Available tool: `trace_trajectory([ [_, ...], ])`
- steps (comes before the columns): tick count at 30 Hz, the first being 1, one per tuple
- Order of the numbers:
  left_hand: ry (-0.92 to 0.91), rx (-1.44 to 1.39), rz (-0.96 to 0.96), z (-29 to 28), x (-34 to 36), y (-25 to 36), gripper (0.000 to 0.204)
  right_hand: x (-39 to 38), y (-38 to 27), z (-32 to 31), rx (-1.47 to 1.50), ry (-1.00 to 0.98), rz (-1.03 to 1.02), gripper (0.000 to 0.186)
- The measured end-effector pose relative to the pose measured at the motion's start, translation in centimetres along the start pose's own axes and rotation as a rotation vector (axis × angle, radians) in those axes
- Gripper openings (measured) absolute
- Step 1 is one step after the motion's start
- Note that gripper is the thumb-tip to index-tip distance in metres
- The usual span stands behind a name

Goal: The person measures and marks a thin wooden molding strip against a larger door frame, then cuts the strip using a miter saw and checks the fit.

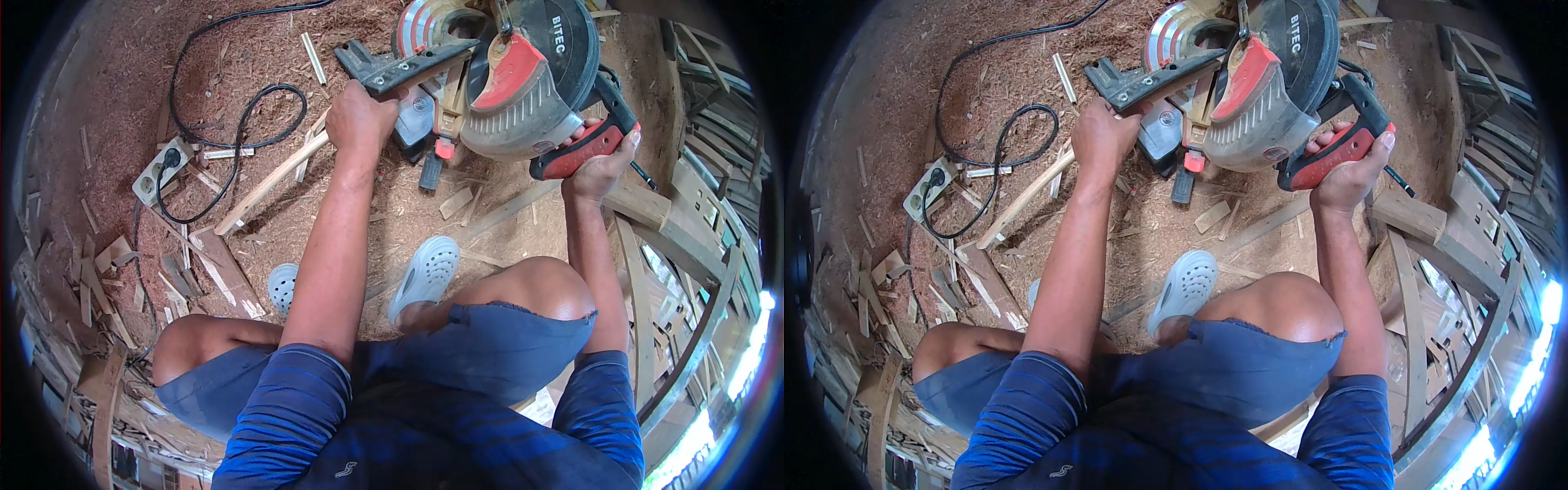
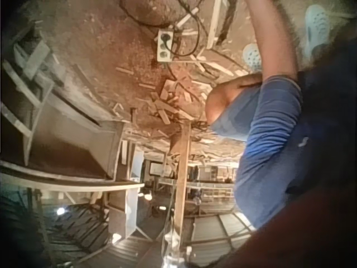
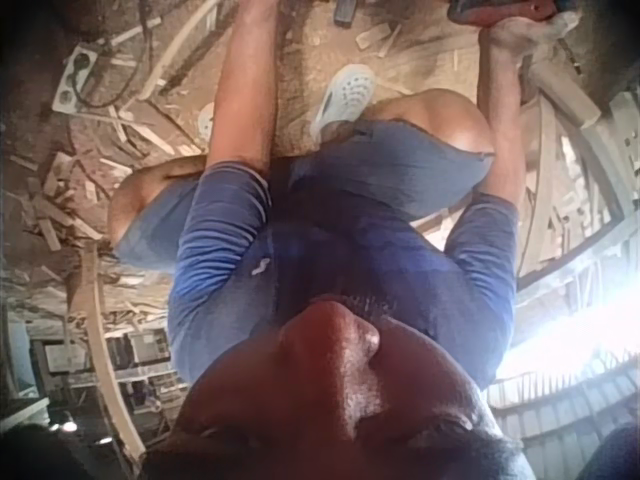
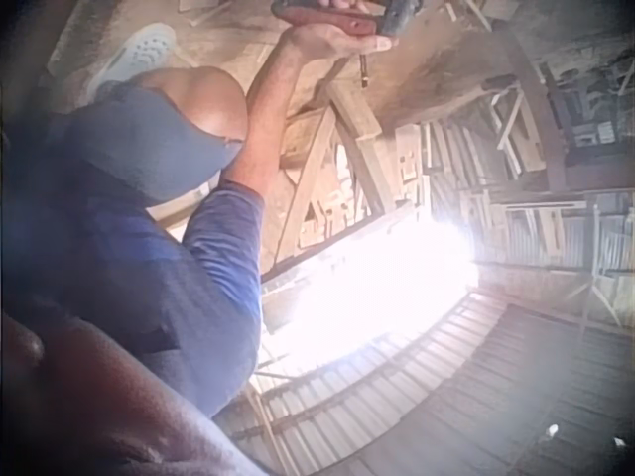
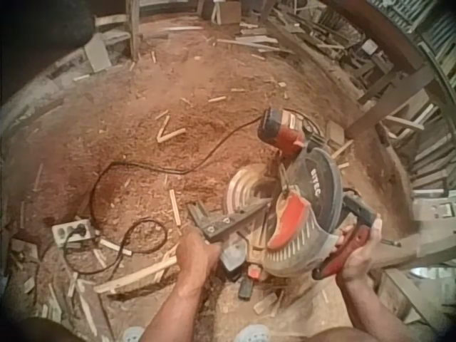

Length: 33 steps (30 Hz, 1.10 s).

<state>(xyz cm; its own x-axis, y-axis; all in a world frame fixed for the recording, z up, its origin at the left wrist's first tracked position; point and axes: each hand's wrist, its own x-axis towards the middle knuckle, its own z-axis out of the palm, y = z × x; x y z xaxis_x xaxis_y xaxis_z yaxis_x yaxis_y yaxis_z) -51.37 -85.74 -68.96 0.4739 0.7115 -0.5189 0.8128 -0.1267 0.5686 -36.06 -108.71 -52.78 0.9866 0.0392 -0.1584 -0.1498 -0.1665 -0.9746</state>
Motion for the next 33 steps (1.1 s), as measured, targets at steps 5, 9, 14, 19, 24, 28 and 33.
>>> trace_trajectory([
  [5, 0.003, 0.001, -0.002, -0.1, -0.1, 0.1, 0.06, -0.2, 0.2, 0.1, -0.012, 0.001, -0.015, 0.072],
  [9, -0.01, 0.009, -0.028, -0.2, -0.1, 0.4, 0.06, -0.2, 0.5, 0.0, -0.009, -0.003, -0.012, 0.073],
  [14, -0.029, 0.022, -0.024, -0.4, -0.1, 0.4, 0.061, -0.2, 0.8, -0.1, 0.008, 0.0, -0.012, 0.073],
  [19, -0.004, -0.002, 0.006, 0.0, 0.1, 0.2, 0.06, -0.1, 1.1, -0.1, -0.026, 0.026, -0.021, 0.076],
  [24, -0.015, 0.013, -0.008, 0.0, 0.1, 0.2, 0.06, -0.2, 0.9, 0.0, -0.018, 0.015, -0.013, 0.076],
  [28, -0.011, 0.031, -0.001, -0.1, 0.1, 0.3, 0.061, 0.0, 0.6, 0.2, -0.011, 0.024, -0.02, 0.076],
  [33, -0.023, 0.037, -0.034, -0.3, -0.1, 0.7, 0.063, 0.1, 0.5, 0.1, -0.013, 0.011, -0.01, 0.077],
])
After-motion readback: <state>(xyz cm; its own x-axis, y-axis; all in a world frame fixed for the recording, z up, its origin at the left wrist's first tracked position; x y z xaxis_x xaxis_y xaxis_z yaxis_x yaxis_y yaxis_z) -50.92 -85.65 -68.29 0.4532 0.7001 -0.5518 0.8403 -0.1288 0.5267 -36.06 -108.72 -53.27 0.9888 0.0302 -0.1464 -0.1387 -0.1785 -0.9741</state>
